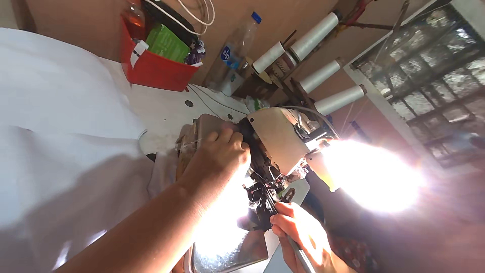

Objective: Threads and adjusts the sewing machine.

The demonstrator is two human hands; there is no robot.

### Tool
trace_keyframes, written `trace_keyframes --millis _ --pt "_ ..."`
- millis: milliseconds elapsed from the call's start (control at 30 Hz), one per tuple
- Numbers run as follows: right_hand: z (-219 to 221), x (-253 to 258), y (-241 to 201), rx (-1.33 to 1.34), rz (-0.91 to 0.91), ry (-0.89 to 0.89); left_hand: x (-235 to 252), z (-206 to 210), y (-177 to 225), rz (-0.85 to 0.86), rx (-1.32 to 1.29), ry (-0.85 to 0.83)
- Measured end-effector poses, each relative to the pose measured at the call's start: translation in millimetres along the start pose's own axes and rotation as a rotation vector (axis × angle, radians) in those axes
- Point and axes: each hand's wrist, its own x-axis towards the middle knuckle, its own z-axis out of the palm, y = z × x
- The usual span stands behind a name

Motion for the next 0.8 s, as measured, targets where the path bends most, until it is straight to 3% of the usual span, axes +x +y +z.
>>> trace_keyframes --millis 167,300,400,467,567,800 --pt "-9.1 2.7 -3.6 -0.022 0.038 -0.025 0.7 -4.5 0.5 -0.006 0.002 -0.054" --pt "-11.5 3.6 -1.2 0.017 0.030 -0.027 0.6 0.3 -1.9 0.028 -0.047 0.049" --pt "-13.0 1.1 -3.8 0.135 0.054 0.045 4.3 -14.1 -5.2 0.022 -0.378 -0.085" --pt "-14.5 -0.2 -5.4 0.217 0.045 0.056 7.8 -26.0 -6.2 -0.031 -0.595 -0.279" --pt "-12.3 -2.4 -4.2 0.302 0.010 0.083 11.7 -37.2 -3.0 -0.032 -0.722 -0.509" --pt "-10.5 -4.6 -1.4 0.397 -0.027 0.110 8.5 -32.8 0.2 0.057 -0.691 -0.525"
